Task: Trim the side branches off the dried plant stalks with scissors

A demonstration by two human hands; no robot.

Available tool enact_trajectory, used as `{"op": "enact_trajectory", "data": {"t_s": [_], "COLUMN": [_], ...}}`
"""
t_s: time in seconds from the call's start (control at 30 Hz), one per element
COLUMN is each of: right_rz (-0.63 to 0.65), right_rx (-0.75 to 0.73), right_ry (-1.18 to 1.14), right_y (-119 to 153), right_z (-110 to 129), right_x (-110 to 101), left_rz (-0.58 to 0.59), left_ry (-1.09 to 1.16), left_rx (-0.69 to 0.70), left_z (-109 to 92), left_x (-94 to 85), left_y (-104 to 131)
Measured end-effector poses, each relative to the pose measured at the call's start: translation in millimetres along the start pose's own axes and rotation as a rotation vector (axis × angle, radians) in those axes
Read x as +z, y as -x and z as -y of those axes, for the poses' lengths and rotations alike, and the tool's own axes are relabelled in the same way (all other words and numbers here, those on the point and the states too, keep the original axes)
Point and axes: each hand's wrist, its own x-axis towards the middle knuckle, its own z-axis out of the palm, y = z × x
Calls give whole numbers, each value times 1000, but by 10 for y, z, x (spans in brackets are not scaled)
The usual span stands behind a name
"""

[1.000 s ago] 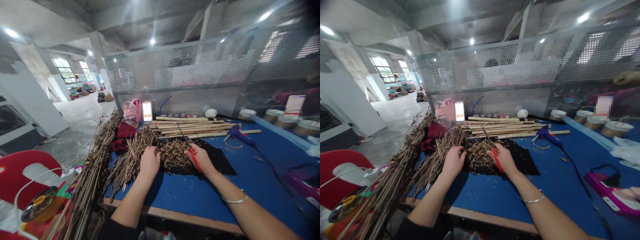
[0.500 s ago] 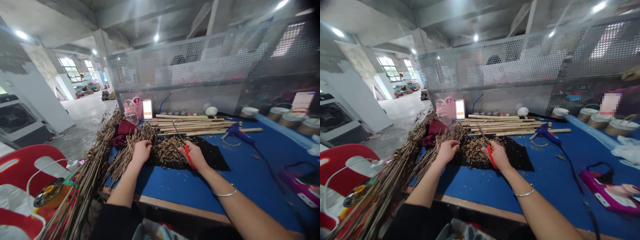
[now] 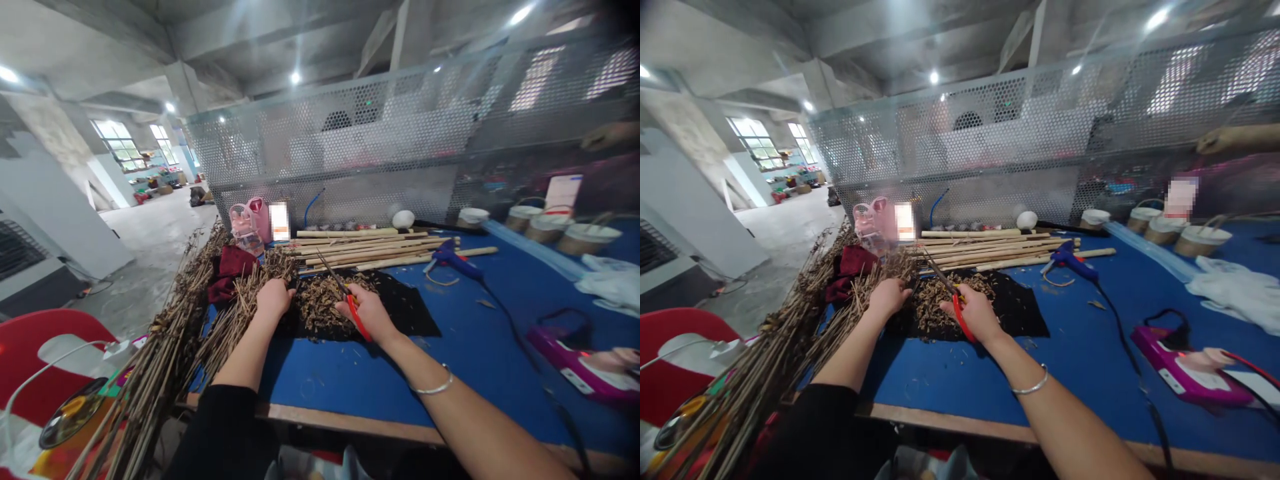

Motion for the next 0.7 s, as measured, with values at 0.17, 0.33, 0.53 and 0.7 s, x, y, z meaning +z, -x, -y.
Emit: {"op": "enact_trajectory", "data": {"t_s": [0.17, 0.33, 0.53, 0.7], "right_rz": [7, 15, 5, -5], "right_rx": [4, 29, 59, 65], "right_ry": [-38, -51, -9, 49], "right_y": [-14, -19, -11, -17], "right_z": [24, 33, -5, -3], "right_x": [-36, -37, -12, -2], "left_rz": [-27, -1, -300, -206], "left_ry": [-86, -8, 599, 999], "left_rx": [-11, -10, 56, 31], "left_z": [-109, -33, 82, -13], "left_x": [120, 92, 80, 147], "left_y": [10, -19, -22, 12]}}
